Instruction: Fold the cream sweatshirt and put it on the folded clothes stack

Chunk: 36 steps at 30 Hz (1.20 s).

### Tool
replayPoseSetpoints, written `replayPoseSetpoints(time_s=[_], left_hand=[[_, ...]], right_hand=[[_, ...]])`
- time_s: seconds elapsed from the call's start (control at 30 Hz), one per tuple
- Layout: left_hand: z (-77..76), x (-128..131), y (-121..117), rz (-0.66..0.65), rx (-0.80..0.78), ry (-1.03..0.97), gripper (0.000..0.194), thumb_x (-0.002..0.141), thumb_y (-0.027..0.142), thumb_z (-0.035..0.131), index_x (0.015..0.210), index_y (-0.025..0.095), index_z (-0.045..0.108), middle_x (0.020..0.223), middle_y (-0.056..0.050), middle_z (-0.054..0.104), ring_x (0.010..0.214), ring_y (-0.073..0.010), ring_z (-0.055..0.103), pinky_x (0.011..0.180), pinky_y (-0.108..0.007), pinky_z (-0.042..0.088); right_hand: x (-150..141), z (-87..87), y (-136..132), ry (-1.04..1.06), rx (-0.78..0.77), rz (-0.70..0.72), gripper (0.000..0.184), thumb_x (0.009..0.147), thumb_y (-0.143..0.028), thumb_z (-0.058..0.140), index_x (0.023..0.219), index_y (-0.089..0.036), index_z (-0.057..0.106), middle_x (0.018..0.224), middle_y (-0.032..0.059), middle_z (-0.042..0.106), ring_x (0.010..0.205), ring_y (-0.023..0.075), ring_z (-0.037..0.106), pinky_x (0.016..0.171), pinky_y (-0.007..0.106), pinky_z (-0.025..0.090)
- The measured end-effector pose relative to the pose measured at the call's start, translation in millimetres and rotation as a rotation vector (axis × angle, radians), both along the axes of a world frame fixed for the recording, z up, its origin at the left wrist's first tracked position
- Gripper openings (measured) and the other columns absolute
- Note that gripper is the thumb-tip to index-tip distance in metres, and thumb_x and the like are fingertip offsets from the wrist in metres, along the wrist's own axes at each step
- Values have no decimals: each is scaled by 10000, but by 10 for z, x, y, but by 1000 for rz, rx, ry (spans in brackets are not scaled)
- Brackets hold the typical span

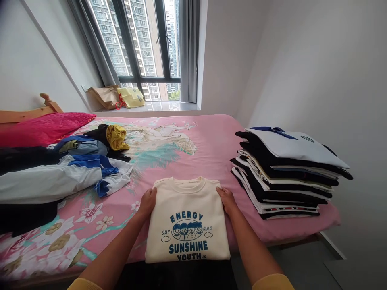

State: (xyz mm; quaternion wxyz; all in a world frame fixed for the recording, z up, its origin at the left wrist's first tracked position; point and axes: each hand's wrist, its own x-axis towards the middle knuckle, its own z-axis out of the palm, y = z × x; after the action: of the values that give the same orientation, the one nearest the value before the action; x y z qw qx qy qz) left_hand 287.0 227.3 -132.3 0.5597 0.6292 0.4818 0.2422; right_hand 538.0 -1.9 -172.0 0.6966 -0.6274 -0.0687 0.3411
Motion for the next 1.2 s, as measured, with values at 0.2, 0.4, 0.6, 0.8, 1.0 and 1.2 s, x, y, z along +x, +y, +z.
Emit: replayPoseSetpoints(time_s=[0.2,0.4,0.6,0.8,1.0,1.2], left_hand=[[87,-180,-273,-109,-35,7,391,736,560,555,753,169,568,710,-59,643,676,-207,592,571,-293,448],[-2,-728,-758,-260,-206,39,468,647,559,674,906,181,583,807,-71,687,619,-188,624,484,-265,457],[-92,-1124,-1153,-310,155,277,407,736,548,541,912,190,621,805,-46,687,739,-225,633,605,-303,476],[30,-1074,-1127,-281,228,317,487,742,549,534,1034,166,605,1023,-99,699,962,-269,638,813,-350,469],[194,-819,-855,-477,-160,203,502,661,560,653,908,123,670,996,-148,714,925,-316,662,729,-357,525],[221,-586,-753,-345,-587,-131,462,642,373,758,990,96,634,954,-169,718,816,-279,696,748,-372,565]], right_hand=[[-212,104,-258,-11,-51,18,348,678,-472,699,834,-174,609,752,49,694,641,173,635,579,267,513],[-716,74,-868,-102,-262,139,446,689,-587,632,841,-170,582,727,34,670,612,168,611,528,266,470],[-1163,-154,-1323,-427,-507,247,478,685,-609,599,843,-159,632,851,87,694,817,255,637,720,323,470],[-1149,-82,-1220,-421,-545,224,477,703,-561,616,946,-152,613,955,107,690,863,252,641,748,340,482],[-892,185,-918,-64,-329,268,401,724,-471,669,935,-138,593,967,131,693,800,221,664,671,335,526],[-764,281,-689,252,-41,285,339,714,-336,702,954,-119,604,878,123,712,759,221,680,737,362,541]])
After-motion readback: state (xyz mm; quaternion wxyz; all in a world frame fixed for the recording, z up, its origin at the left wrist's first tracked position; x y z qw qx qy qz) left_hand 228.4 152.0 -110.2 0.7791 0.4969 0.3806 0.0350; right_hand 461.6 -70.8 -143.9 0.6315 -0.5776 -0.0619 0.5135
